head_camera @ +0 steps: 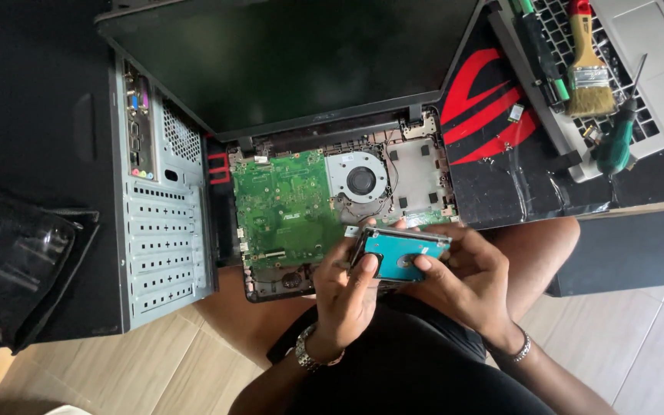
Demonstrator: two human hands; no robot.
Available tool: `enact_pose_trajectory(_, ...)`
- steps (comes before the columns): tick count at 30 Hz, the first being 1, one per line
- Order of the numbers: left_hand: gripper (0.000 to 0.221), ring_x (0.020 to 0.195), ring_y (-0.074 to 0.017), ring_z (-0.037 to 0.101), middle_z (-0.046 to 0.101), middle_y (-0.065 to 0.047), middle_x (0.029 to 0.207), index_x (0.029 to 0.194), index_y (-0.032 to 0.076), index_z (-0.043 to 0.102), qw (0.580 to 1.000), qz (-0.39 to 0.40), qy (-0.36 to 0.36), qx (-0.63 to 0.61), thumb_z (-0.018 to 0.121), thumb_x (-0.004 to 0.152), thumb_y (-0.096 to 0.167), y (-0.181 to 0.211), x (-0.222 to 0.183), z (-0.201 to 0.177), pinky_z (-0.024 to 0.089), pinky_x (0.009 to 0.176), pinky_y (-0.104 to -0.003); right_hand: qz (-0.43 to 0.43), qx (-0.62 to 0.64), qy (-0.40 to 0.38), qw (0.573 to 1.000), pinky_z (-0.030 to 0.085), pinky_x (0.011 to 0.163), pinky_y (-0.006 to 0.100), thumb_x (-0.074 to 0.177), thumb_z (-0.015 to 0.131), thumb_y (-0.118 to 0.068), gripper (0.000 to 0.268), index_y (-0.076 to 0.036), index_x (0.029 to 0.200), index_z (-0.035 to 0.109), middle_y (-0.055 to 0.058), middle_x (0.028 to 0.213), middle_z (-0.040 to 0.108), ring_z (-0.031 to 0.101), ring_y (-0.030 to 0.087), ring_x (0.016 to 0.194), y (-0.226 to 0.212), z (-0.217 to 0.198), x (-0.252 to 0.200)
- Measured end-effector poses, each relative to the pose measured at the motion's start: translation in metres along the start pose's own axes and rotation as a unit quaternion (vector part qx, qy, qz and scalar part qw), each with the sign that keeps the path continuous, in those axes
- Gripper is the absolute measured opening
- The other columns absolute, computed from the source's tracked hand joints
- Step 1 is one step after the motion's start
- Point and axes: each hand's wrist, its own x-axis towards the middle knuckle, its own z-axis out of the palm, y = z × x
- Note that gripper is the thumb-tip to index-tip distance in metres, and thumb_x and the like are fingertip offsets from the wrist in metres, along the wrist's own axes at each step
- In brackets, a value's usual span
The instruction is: Removing, cleaning with a brush, and installing a hard drive into a laptop chassis.
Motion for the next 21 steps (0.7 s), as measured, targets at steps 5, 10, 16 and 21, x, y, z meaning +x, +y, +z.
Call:
enact_pose_trajectory(5, 0.038, 0.138, -0.0471, 0.051, 0.052, -0.041, 0.139, 0.139, -0.008, 0.048, 0.999, -0.032, -0.004, 0.006, 0.059, 0.106, 0.007, 0.005, -0.002, -0.002, 0.047, 0.116, -0.055, 0.071, 0.001, -0.016, 0.997, 0.06, 0.075, 0.021, 0.085, 0.078, -0.015, 0.037, 0.005, 0.115, 0.069, 0.008, 0.093, 0.076, 0.07, 0.01, 0.084, 0.007, -0.007, -0.011)
enact_pose_trajectory(10, 0.033, 0.136, -0.0497, 0.052, 0.056, -0.034, 0.138, 0.138, -0.002, 0.055, 1.0, -0.007, -0.025, -0.014, 0.062, 0.106, 0.003, -0.004, -0.003, -0.008, 0.043, 0.118, -0.066, 0.026, -0.034, -0.045, 0.998, 0.06, 0.075, 0.022, 0.085, 0.077, -0.017, 0.036, 0.004, 0.113, 0.068, 0.012, 0.102, 0.077, 0.073, 0.015, 0.089, 0.009, -0.016, -0.008)
enact_pose_trajectory(16, 0.033, 0.125, -0.0472, 0.062, 0.063, -0.026, 0.132, 0.132, -0.004, 0.059, 0.996, -0.009, 0.026, 0.081, 0.067, 0.102, 0.007, -0.003, -0.004, -0.004, 0.053, 0.111, -0.061, 0.048, 0.05, -0.067, 0.995, 0.063, 0.089, 0.028, 0.086, 0.077, -0.014, 0.04, 0.005, 0.119, 0.065, 0.015, 0.111, 0.075, 0.074, 0.02, 0.102, 0.016, -0.016, -0.011)
enact_pose_trajectory(21, 0.058, 0.135, -0.0418, 0.058, 0.058, -0.028, 0.141, 0.148, 0.001, 0.043, 0.982, -0.027, -0.053, 0.181, 0.071, 0.101, 0.021, 0.014, 0.003, 0.002, 0.057, 0.108, -0.054, 0.108, 0.144, -0.053, 0.982, 0.053, 0.067, 0.02, 0.088, 0.079, -0.013, 0.029, 0.001, 0.111, 0.066, 0.001, 0.088, 0.07, 0.063, 0.005, 0.076, 0.038, -0.015, -0.017)
